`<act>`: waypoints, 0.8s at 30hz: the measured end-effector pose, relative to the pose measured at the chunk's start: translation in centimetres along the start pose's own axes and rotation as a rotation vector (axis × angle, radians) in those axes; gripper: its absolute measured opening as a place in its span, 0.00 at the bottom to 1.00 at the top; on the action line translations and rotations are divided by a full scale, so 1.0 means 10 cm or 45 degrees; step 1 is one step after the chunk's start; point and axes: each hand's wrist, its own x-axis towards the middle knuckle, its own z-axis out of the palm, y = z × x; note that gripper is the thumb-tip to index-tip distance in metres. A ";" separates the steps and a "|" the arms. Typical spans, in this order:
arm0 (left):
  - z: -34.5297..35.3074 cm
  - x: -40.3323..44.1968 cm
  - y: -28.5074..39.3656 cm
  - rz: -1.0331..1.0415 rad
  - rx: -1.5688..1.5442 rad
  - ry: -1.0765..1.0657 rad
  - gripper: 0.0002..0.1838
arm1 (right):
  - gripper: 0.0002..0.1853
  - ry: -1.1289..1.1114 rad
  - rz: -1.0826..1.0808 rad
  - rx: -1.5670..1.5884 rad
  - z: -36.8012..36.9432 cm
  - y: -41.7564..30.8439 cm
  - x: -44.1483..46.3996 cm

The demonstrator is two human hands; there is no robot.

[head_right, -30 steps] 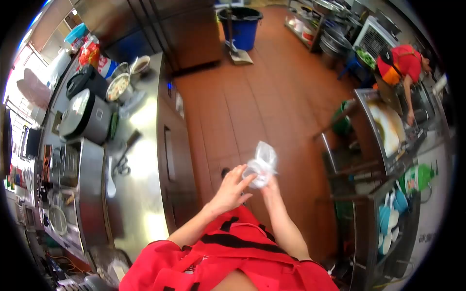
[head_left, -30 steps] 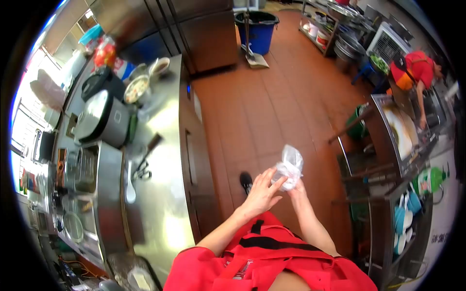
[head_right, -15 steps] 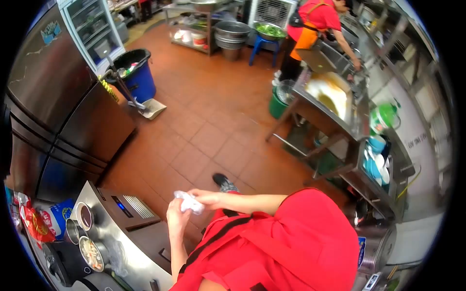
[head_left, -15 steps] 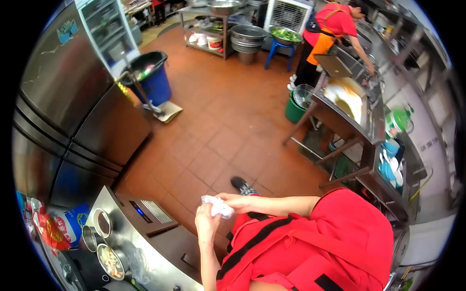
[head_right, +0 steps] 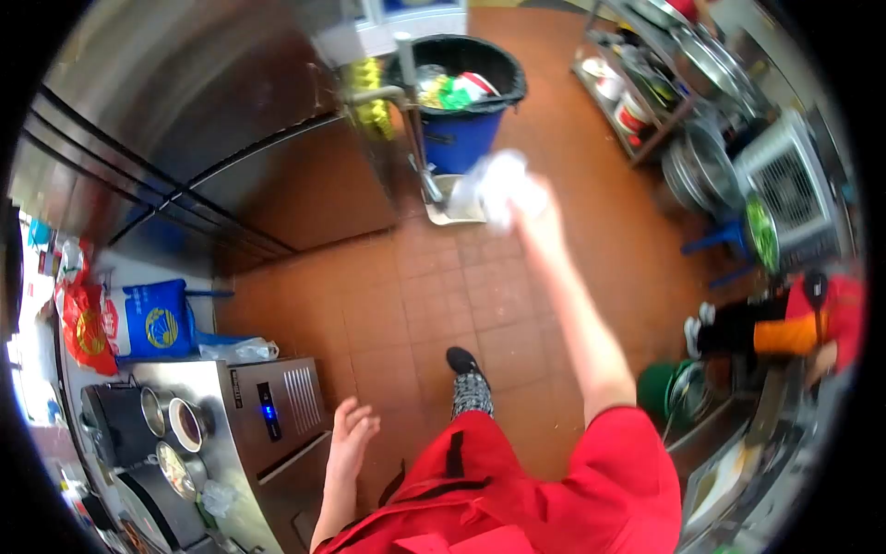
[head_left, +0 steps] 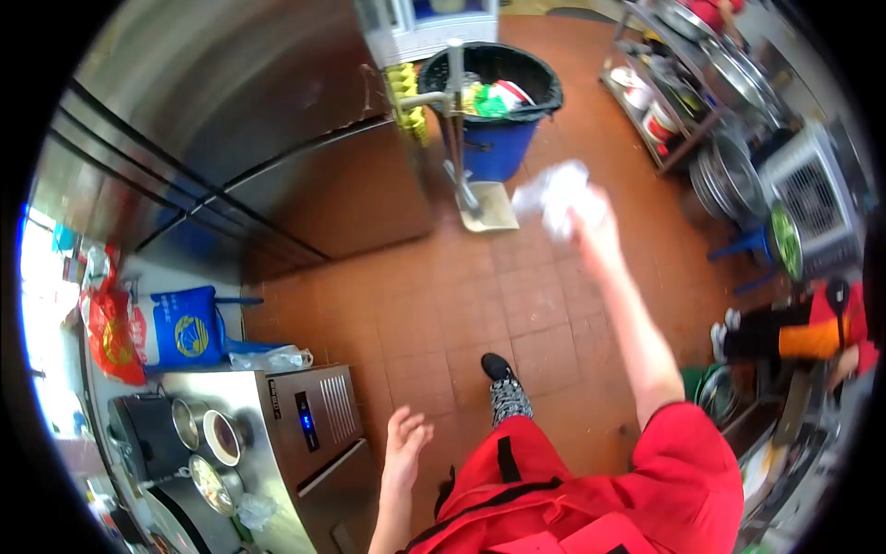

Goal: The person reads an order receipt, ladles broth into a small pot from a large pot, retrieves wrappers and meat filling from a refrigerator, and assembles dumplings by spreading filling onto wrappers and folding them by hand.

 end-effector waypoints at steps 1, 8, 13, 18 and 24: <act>-0.05 -0.04 -0.05 -0.070 0.000 0.056 0.23 | 0.23 -0.003 -0.233 -0.181 0.04 0.00 0.78; 0.24 -0.23 -0.27 -0.440 -0.033 0.312 0.16 | 0.51 0.001 -0.499 -1.186 0.69 0.34 3.96; 0.32 -0.09 -0.42 -0.189 0.080 0.278 0.19 | 0.25 -0.704 0.417 -0.932 0.01 2.21 2.67; 0.32 -0.47 0.06 -0.247 0.316 0.443 0.19 | 0.29 -1.108 1.090 -0.987 -1.28 3.22 -0.24; -0.24 -1.51 -1.14 -0.147 -0.013 0.659 0.17 | 0.04 -1.760 0.975 -1.075 -0.97 2.26 -1.69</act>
